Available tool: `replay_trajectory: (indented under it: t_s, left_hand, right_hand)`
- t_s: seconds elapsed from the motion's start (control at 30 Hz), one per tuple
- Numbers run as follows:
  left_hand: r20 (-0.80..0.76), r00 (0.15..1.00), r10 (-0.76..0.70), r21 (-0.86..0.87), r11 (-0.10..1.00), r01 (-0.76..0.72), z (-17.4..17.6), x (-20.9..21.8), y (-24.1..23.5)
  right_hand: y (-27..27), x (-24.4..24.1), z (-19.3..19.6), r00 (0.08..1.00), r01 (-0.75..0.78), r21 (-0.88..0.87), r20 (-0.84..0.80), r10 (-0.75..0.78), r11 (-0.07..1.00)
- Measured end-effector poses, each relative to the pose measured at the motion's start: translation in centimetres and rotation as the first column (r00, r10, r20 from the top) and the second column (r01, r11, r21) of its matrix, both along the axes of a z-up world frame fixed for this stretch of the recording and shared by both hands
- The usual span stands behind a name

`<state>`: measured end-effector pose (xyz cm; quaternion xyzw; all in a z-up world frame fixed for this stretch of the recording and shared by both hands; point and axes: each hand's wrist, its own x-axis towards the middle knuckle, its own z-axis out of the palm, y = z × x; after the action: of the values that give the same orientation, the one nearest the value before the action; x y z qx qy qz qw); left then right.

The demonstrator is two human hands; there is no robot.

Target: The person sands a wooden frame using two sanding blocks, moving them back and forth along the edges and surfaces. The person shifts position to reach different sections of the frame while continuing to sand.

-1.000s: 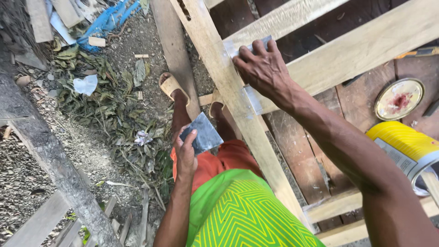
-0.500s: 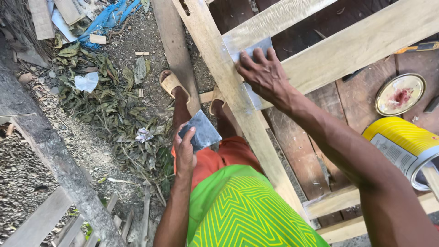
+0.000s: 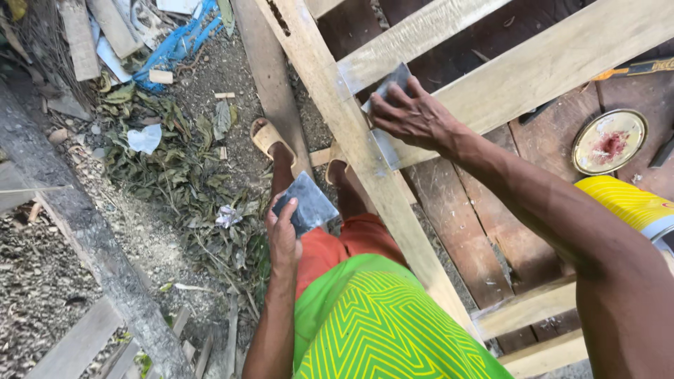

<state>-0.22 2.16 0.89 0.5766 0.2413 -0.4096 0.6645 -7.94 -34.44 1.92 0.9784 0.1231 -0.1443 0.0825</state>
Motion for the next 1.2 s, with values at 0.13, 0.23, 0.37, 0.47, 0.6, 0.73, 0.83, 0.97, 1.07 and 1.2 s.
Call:
replay_trajectory:
  t_s: [0.13,0.23,0.37,0.47,0.6,0.73,0.83,0.97,1.07,1.2]
  left_hand:
    - [0.003,1.0,0.023,0.008,1.0,-0.023,-0.4,0.1,0.0]
    - [-0.007,0.999,0.033,-0.045,0.998,-0.033,-0.4,-0.2,0.4]
    - [0.008,0.999,0.043,-0.027,0.999,-0.042,-0.7,-0.4,-0.1]
    - [-0.001,1.0,0.019,-0.033,0.999,-0.019,-0.9,-0.4,-0.1]
    - [-0.02,0.999,0.039,-0.08,0.996,-0.041,-1.4,-0.8,-0.2]
    - [-0.052,0.996,0.067,-0.151,0.986,-0.074,-1.9,-1.3,0.0]
    - [-0.08,0.989,0.126,-0.211,0.967,-0.14,-1.8,-1.4,-1.3]
    - [-0.193,0.969,0.152,-0.23,0.953,-0.196,-0.2,-0.5,-5.1]
    - [-0.207,0.969,0.132,-0.245,0.952,-0.182,1.2,-0.4,-8.2]
    - [-0.199,0.976,0.086,-0.307,0.94,-0.145,3.5,-1.0,-9.9]
  right_hand:
    - [-0.9,1.9,0.5,0.967,0.226,0.083,0.101,-0.234,0.971]
    - [-1.6,4.1,0.2,0.96,0.267,0.148,0.044,-0.276,0.952]
    - [-0.9,6.0,-0.8,0.944,0.288,0.136,0.126,-0.305,0.948]
    - [-0.1,6.6,-1.0,0.936,0.318,0.192,0.093,-0.339,0.929]
    - [0.3,6.8,-0.7,0.939,0.332,0.227,0.013,-0.343,0.916]
    - [-0.7,6.9,-0.4,0.974,0.225,0.181,-0.016,-0.226,0.957]
    - [-0.9,5.8,0.7,0.952,0.249,0.182,-0.229,-0.205,0.951]
    - [3.9,1.5,4.2,0.877,0.404,0.616,-0.051,-0.478,0.676]
    - [10.0,-2.0,8.4,0.702,0.373,0.878,-0.055,-0.71,0.3]
    - [13.2,-3.6,12.2,0.76,0.393,0.694,0.125,-0.638,0.604]
